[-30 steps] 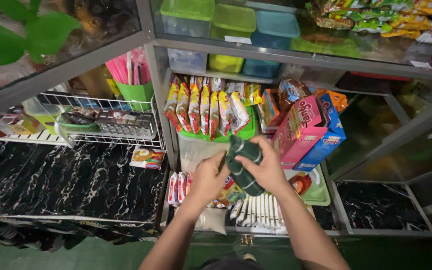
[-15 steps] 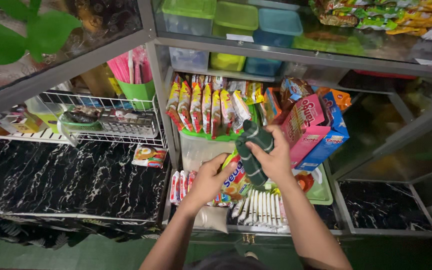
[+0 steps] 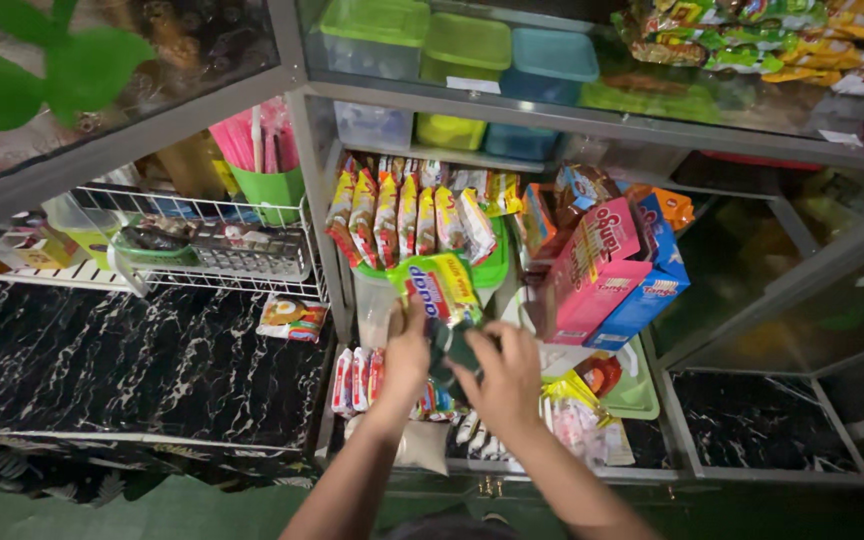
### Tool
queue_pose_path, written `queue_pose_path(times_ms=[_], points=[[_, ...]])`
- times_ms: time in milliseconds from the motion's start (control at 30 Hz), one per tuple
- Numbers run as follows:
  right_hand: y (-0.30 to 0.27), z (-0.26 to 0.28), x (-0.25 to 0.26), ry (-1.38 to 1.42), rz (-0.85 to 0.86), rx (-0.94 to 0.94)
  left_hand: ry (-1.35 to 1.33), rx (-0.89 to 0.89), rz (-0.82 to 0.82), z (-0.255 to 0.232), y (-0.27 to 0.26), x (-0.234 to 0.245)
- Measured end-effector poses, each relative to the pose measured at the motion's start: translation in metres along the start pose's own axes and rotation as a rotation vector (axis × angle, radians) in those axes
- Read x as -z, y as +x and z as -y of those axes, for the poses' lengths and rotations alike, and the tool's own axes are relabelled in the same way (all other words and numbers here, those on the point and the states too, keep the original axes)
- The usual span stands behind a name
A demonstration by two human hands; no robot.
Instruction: The person repeatedly picks up small snack packets from a glass-fronted cupboard, wipes each with a green cloth, and places them back on the shelf. The person handles multiple packets one at a time, focusing on cleaning and repositioning them within the same shelf area.
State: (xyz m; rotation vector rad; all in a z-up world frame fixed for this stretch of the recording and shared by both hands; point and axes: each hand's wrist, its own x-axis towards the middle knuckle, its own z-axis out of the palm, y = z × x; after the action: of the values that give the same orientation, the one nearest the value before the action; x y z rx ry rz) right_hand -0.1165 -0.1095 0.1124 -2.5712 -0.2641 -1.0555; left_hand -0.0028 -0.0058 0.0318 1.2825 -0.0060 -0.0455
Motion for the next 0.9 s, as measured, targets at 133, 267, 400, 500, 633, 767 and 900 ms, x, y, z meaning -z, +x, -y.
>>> queue_pose_path(times_ms=[133, 267, 400, 500, 633, 767, 900], points=[[-0.018, -0.019, 0.010, 0.304, 0.208, 0.033, -0.281, 0.169, -0.014, -0.013, 0.005, -0.002], [-0.012, -0.041, 0.021, 0.296, -0.195, -0.052, -0.308, 0.068, 0.030, -0.018, -0.005, -0.021], [0.007, -0.051, 0.028, 0.186, -0.259, -0.200, -0.402, 0.006, 0.121, -0.012, -0.023, -0.044], [0.008, -0.044, 0.030, 0.189, -0.164, -0.182, -0.491, 0.069, 0.109, -0.018, -0.030, -0.052], [-0.005, -0.046, 0.052, 0.395, 0.075, -0.091, -0.358, 0.130, 0.070, -0.049, -0.030, -0.048], [0.011, -0.078, 0.094, 0.236, -0.128, -0.009, -0.687, 0.154, 0.168, -0.090, -0.030, -0.065], [0.060, -0.133, 0.158, 0.179, -0.297, 0.008, -0.698, -0.004, 0.306, -0.126, -0.028, -0.091]])
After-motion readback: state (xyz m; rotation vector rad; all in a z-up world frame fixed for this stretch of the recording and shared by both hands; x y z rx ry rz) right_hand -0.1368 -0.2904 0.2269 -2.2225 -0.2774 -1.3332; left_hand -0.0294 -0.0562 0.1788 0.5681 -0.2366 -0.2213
